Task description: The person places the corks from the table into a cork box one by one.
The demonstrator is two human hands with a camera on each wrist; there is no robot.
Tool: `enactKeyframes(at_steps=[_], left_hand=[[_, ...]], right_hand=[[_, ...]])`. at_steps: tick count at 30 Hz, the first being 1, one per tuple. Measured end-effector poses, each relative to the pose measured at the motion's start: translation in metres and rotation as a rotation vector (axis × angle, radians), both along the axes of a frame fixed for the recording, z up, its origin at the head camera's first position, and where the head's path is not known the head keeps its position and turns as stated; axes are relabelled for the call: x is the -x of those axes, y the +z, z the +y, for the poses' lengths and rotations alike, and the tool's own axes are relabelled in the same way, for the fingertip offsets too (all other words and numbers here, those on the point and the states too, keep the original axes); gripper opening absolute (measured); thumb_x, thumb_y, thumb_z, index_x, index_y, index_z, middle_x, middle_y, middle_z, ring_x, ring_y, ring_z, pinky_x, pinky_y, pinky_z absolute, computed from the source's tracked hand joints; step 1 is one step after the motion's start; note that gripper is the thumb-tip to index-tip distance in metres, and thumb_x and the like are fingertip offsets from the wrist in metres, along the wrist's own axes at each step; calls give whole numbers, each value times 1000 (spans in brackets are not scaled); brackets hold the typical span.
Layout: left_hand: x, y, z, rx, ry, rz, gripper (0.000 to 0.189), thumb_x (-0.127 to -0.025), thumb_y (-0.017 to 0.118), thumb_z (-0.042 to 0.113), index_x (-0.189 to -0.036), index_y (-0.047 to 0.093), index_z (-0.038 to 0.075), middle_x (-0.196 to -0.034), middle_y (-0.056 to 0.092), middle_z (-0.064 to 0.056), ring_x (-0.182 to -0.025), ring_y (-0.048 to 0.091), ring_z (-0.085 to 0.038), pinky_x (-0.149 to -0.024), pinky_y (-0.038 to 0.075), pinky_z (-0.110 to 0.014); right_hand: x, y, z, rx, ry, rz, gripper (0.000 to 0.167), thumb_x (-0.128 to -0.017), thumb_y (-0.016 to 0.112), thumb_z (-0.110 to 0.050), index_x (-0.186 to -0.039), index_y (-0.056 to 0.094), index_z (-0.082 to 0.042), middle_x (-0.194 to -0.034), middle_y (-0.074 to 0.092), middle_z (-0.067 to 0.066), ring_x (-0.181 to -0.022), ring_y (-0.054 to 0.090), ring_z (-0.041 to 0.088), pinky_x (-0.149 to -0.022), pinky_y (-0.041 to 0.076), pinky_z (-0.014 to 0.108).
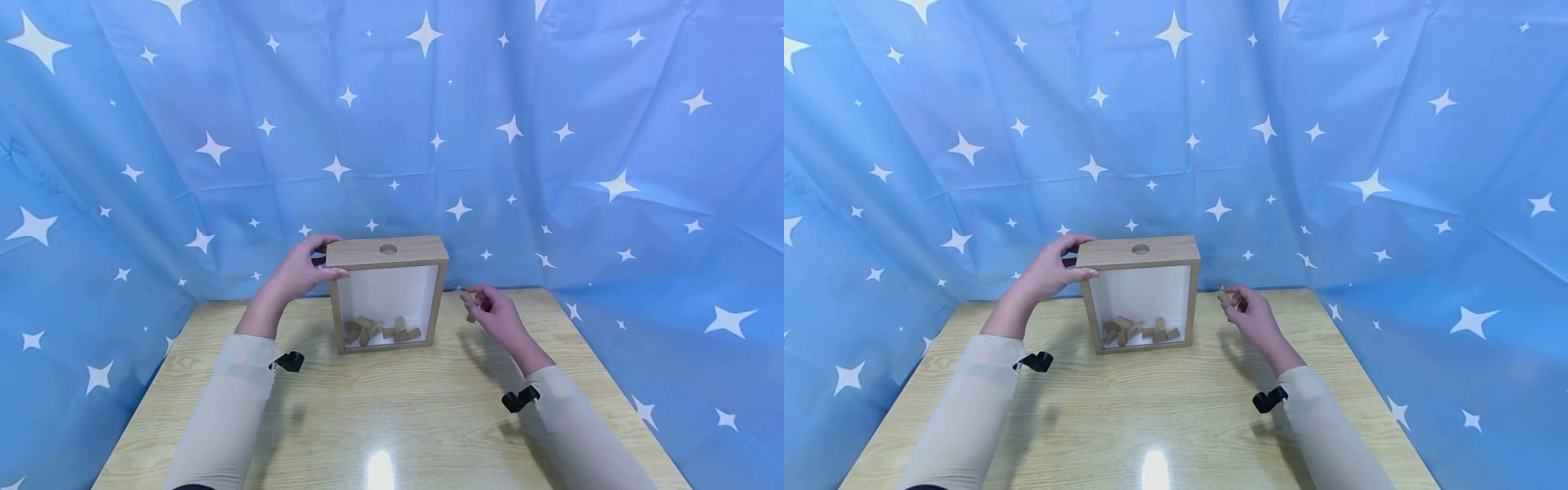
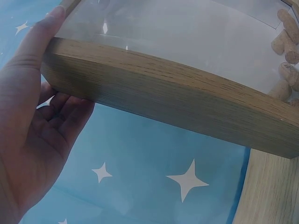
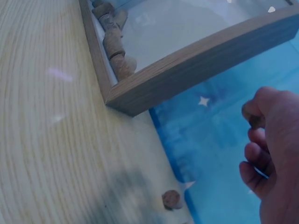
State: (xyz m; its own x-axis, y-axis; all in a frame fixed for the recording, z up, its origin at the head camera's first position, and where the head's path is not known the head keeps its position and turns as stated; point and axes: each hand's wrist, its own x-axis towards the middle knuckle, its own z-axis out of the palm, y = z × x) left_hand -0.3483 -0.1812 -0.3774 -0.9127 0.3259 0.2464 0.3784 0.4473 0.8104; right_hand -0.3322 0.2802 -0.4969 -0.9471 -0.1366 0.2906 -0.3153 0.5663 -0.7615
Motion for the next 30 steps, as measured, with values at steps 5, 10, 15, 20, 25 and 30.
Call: enactKeyframes(at_steps=[5, 10, 15, 20, 25, 30], left_hand=[[0, 1, 0, 4, 3, -9, 81, -92, 95, 39, -160, 56, 18, -156, 54, -11, -145, 55, -43, -114, 51, -58], [-1, 2, 1, 3, -2, -5, 81, -92, 95, 40, -159, 56, 17, -155, 54, -12, -145, 55, -42, -113, 52, -58], [0, 1, 0, 5, -5, 3, 81, -92, 94, 37, -160, 56, 15, -154, 55, -13, -144, 56, -43, -114, 51, -58], [-2, 2, 0, 4, -6, 7, 80, -92, 94, 36, -159, 56, 15, -154, 55, -13, -144, 55, -44, -114, 51, -59], [-2, 1, 0, 4, -6, 7, 81, -93, 94, 36, -160, 55, 14, -155, 55, -14, -144, 55, -44, -115, 51, -58], [-2, 1, 0, 12, -5, 13, 81, -93, 94, 36, -160, 55, 13, -155, 55, -14, -144, 55, -44, -115, 50, -58]], right_hand=[[0, 9, -4, 17, 8, 4, 34, -110, 73, -19, -141, 68, -5, -102, 63, 10, -81, 55, 24, -64, 46, 29], [0, 21, -8, 38, 19, 41, 32, -110, 73, -19, -138, 69, -5, -104, 64, 11, -83, 55, 25, -66, 46, 28], [-2, 33, -13, 26, 31, 94, 31, -109, 75, -19, -136, 70, -5, -103, 66, 10, -82, 57, 26, -67, 47, 28], [-4, 42, -18, 19, 46, 124, 31, -109, 75, -17, -137, 70, -5, -101, 67, 10, -81, 57, 26, -67, 48, 28], [-7, 55, -22, 40, 64, 133, 32, -109, 74, -15, -138, 69, -3, -101, 67, 12, -80, 56, 26, -66, 46, 27], [-10, 71, -28, 68, 73, 147, 34, -109, 71, -6, -140, 66, 4, -103, 66, 19, -79, 54, 27, -64, 43, 24]])
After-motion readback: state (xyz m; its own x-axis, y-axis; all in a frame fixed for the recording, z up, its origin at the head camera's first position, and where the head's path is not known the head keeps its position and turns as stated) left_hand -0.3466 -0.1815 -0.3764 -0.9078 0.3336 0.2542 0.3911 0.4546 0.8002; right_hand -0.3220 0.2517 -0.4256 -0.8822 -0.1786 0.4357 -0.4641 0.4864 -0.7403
